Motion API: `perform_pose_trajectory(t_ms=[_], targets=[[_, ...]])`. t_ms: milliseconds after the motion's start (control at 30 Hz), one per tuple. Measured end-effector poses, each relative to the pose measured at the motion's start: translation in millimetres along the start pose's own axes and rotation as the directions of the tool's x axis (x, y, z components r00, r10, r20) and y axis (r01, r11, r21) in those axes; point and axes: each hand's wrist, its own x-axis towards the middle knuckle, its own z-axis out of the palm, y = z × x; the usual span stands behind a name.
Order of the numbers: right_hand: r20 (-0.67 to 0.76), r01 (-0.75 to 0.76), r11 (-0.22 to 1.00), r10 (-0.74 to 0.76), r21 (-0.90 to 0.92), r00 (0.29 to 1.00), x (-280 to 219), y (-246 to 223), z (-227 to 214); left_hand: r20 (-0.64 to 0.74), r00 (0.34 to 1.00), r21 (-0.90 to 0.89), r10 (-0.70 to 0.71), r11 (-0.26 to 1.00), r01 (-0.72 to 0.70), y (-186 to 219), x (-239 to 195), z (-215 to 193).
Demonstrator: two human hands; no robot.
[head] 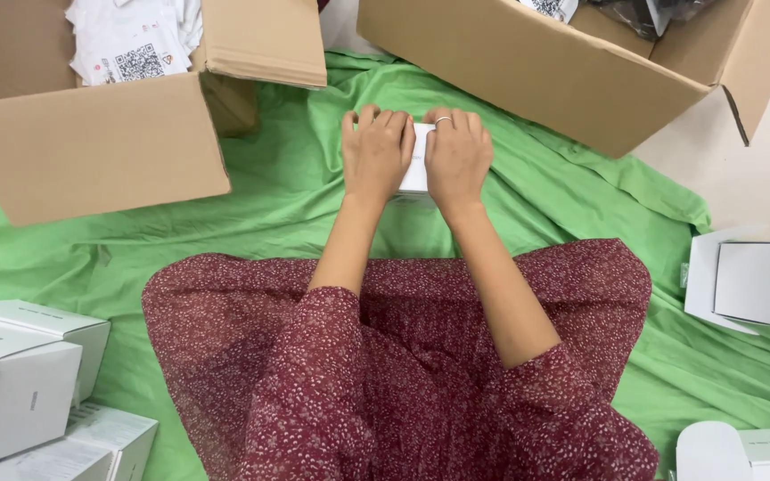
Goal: The person packs electronic device boxes with instructional manuals and components.
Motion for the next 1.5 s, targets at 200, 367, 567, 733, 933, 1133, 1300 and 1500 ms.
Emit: perform_pose_trajectory(t_ms=[200, 367, 567, 733, 933, 1133, 1300, 1500], targets=[[-0.212, 0.375, 0.917, -0.343, 0.138, 0.915, 5.2, -20.6, -24.9, 0.052, 0.998, 0.019, -0.036, 0.999, 0.035, -12.3, -10.8, 22.4], [-0.036, 0.226, 0.934, -0.225, 0.276, 0.974, 0.8, -3.8, -0.3, 0.059, 0.997, 0.012, -0.055, 0.998, 0.055, -4.6, -8.2, 9.6], [-0.006, 0.044, 0.970, -0.043, 0.241, 0.999, 0.9, 1.4, 13.3, -0.013, 0.980, -0.224, 0.198, 0.955, -0.196, -8.6, -4.6, -1.0], [-0.010, 0.028, 0.979, -0.026, 0.201, 1.000, 0.4, 0.1, 12.4, -0.005, 0.979, -0.318, 0.206, 0.928, -0.197, -3.7, -0.5, -12.5], [-0.023, 0.031, 0.985, -0.027, 0.171, 0.999, -0.2, -0.6, 14.6, 0.052, 0.993, -0.309, 0.107, 0.947, -0.086, -0.1, 0.2, -5.8], [-0.046, 0.051, 0.983, -0.043, 0.179, 0.998, 0.4, -5.5, 10.2, 0.037, 0.998, -0.293, 0.060, 0.955, -0.047, 0.1, 1.9, -2.4], [-0.107, 0.045, 0.984, -0.027, 0.170, 0.994, -0.2, -8.0, 9.8, 0.014, 0.999, -0.161, -0.041, 0.986, 0.043, -3.7, 4.3, 5.1], [-0.060, -0.129, 0.979, 0.140, 0.158, 0.988, -1.1, -7.3, 7.6, -0.025, 0.963, -0.107, -0.268, 0.959, 0.264, -4.3, -0.8, 13.6]])
